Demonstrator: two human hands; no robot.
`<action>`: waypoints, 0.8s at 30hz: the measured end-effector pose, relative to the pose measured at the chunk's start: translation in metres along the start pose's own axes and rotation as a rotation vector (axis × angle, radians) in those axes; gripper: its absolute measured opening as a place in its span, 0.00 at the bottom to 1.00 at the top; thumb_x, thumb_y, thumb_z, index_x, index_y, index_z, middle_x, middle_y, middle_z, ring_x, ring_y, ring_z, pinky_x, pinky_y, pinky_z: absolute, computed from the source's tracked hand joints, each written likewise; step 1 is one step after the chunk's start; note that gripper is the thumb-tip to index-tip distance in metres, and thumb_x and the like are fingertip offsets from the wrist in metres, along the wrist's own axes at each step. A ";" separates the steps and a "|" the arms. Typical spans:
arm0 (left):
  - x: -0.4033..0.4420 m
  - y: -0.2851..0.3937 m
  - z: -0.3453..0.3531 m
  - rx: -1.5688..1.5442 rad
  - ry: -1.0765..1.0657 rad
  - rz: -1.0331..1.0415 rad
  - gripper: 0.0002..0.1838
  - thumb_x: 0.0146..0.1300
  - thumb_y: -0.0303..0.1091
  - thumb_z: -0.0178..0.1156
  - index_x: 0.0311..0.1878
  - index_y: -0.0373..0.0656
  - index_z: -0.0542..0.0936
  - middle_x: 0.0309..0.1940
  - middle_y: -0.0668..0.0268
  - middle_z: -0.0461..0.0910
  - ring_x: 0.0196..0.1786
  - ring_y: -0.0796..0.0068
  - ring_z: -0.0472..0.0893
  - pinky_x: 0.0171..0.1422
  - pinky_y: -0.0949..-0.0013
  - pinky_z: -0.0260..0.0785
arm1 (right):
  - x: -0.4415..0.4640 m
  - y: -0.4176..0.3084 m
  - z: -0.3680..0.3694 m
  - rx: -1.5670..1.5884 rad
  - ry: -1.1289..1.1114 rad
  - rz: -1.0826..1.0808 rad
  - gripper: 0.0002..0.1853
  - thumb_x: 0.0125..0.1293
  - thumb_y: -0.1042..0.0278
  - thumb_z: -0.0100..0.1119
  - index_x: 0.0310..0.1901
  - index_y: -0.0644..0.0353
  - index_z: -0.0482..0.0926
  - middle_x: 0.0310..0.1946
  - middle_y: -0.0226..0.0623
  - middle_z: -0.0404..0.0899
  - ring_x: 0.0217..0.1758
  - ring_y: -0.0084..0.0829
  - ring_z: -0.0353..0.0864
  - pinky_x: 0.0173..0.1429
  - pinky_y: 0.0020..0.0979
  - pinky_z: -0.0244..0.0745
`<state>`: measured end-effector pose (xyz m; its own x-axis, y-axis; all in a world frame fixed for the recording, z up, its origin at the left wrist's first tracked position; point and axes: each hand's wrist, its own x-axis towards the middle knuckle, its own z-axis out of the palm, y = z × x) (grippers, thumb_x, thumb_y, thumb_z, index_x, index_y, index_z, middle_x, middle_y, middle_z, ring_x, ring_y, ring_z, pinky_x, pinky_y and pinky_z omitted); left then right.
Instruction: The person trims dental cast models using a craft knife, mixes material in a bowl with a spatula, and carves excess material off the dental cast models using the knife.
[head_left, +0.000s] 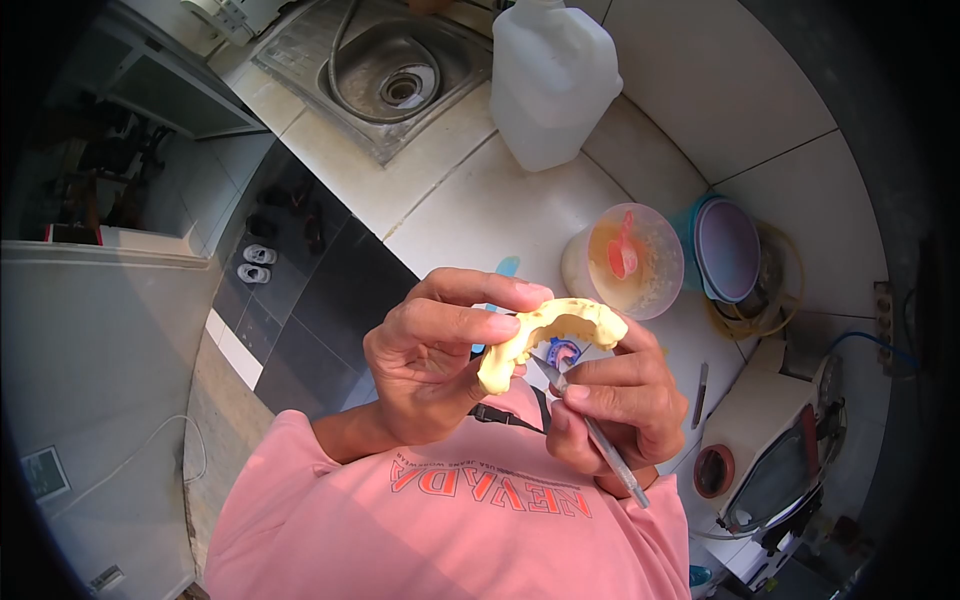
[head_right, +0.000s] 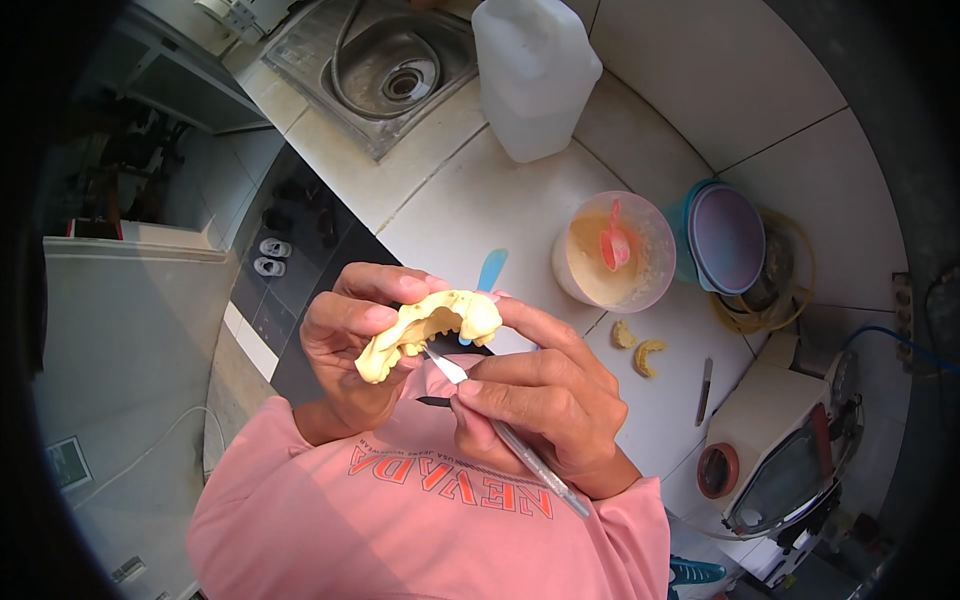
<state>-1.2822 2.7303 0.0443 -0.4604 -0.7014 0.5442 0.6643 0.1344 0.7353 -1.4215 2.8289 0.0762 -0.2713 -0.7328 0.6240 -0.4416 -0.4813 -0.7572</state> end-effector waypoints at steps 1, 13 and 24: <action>0.000 0.000 0.000 0.001 0.001 0.000 0.16 0.61 0.20 0.66 0.52 0.38 0.77 0.56 0.47 0.75 0.59 0.56 0.80 0.59 0.65 0.79 | 0.000 0.000 0.000 0.000 0.001 -0.006 0.18 0.45 0.81 0.74 0.39 0.57 0.81 0.29 0.33 0.84 0.49 0.51 0.86 0.56 0.44 0.82; -0.003 0.002 0.000 0.024 0.003 0.005 0.15 0.61 0.23 0.68 0.51 0.38 0.78 0.56 0.48 0.76 0.59 0.58 0.80 0.61 0.64 0.78 | -0.002 -0.005 -0.001 0.020 -0.003 0.008 0.18 0.47 0.82 0.73 0.40 0.57 0.80 0.29 0.33 0.83 0.49 0.52 0.86 0.58 0.49 0.81; 0.000 0.004 0.002 0.052 -0.017 0.011 0.17 0.59 0.24 0.70 0.51 0.39 0.78 0.55 0.49 0.76 0.59 0.58 0.80 0.61 0.64 0.78 | -0.002 -0.004 -0.003 0.018 -0.007 -0.011 0.16 0.47 0.81 0.72 0.39 0.59 0.81 0.28 0.35 0.83 0.45 0.51 0.87 0.59 0.50 0.81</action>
<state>-1.2810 2.7327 0.0479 -0.4635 -0.6873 0.5593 0.6380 0.1792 0.7489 -1.4216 2.8333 0.0786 -0.2608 -0.7304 0.6313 -0.4292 -0.4980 -0.7535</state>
